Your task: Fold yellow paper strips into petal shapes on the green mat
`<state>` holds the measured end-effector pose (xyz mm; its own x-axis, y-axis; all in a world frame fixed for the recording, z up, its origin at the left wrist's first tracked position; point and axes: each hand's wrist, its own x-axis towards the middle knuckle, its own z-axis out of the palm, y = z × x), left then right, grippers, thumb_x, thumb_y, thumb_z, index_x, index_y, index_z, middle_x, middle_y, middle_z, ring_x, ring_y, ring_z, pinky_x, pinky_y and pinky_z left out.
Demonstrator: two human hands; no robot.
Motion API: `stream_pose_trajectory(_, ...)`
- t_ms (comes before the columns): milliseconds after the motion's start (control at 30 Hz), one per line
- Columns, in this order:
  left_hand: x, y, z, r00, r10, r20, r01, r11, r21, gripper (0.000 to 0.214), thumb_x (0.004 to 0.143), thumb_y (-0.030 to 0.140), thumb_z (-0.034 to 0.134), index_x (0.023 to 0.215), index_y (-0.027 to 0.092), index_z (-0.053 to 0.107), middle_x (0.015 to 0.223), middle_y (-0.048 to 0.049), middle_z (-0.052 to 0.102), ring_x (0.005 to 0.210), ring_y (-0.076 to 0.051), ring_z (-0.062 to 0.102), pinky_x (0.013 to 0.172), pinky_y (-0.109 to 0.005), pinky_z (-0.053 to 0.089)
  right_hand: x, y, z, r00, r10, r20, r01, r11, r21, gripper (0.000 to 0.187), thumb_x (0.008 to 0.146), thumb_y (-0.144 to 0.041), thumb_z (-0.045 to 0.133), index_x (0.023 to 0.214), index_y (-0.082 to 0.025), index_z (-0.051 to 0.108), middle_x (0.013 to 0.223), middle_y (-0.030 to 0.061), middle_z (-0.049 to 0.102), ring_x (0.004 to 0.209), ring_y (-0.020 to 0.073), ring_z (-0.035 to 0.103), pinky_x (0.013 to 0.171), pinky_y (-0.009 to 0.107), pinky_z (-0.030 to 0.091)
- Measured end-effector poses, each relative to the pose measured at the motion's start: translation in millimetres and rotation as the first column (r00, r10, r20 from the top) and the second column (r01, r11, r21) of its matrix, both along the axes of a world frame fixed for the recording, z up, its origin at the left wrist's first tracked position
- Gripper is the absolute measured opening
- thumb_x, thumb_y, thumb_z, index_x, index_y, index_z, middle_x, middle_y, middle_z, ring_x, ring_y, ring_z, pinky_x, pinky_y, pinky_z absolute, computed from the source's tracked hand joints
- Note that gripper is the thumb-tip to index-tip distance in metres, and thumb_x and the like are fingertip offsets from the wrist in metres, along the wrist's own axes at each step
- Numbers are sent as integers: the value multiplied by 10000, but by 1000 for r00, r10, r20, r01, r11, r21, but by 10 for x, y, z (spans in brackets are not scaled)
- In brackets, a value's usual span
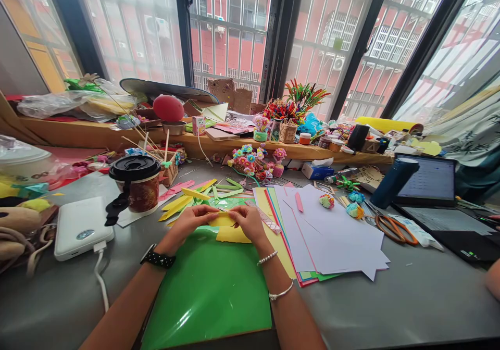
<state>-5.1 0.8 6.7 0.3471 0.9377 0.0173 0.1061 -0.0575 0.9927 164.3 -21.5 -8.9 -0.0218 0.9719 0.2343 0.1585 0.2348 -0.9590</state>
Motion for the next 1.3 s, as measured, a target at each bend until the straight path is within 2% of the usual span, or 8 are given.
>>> stream_pose_trajectory(233, 11, -16, 7, 996, -55, -63, 55, 998, 7, 310, 579, 406, 617, 756, 157, 668, 739, -38, 652, 669, -158, 561, 585, -224, 425, 7, -15, 12, 996, 11, 89, -16, 998, 61, 218, 653, -371, 578, 678, -161, 630, 556, -3, 558, 438, 90, 494, 419, 212, 423)
stream_pose_trajectory(533, 27, 4, -26, 998, 12, -67, -9, 999, 49, 247, 565, 360, 626, 699, 160, 681, 715, -36, 659, 649, -158, 558, 572, -221, 417, -8, -32, 39, 991, -5, 130, -2, 998, 55, 210, 664, -354, 565, 700, -161, 640, 571, 2, 563, 439, 99, 504, 434, 227, 421)
stream_pose_trajectory(800, 54, -6, -29, 993, 92, -74, -86, 993, 83, 204, 555, 333, 638, 659, 163, 685, 664, -27, 657, 616, -150, 552, 554, -214, 406, -28, -27, 31, 996, -35, 78, 30, 997, 69, 183, 657, -334, 575, 667, -162, 637, 554, 7, 557, 429, 104, 489, 422, 239, 424)
stream_pose_trajectory(933, 36, -8, -11, 991, 80, -104, -70, 993, 94, 224, 564, 352, 629, 653, 155, 685, 611, -19, 645, 575, -137, 540, 532, -208, 404, -29, -28, 22, 997, -47, 67, 42, 996, 78, 173, 654, -323, 580, 658, -159, 636, 542, 7, 555, 424, 102, 482, 415, 235, 420)
stream_pose_trajectory(1167, 43, -27, -2, 982, 142, -124, -113, 970, 215, 228, 555, 368, 628, 630, 157, 672, 602, -12, 643, 567, -133, 544, 519, -202, 410, -10, -16, -7, 998, -24, 52, 20, 997, 79, 212, 667, -349, 569, 689, -148, 631, 574, 10, 572, 465, 103, 500, 436, 220, 424)
stream_pose_trajectory(1300, 83, -60, 13, 984, 129, -125, -93, 960, 263, 214, 561, 369, 621, 614, 167, 669, 620, -16, 654, 587, -142, 558, 526, -203, 416, -10, -7, -22, 988, -46, 150, 26, 991, 130, 177, 669, -322, 578, 696, -160, 642, 636, 24, 615, 572, 129, 545, 510, 226, 425)
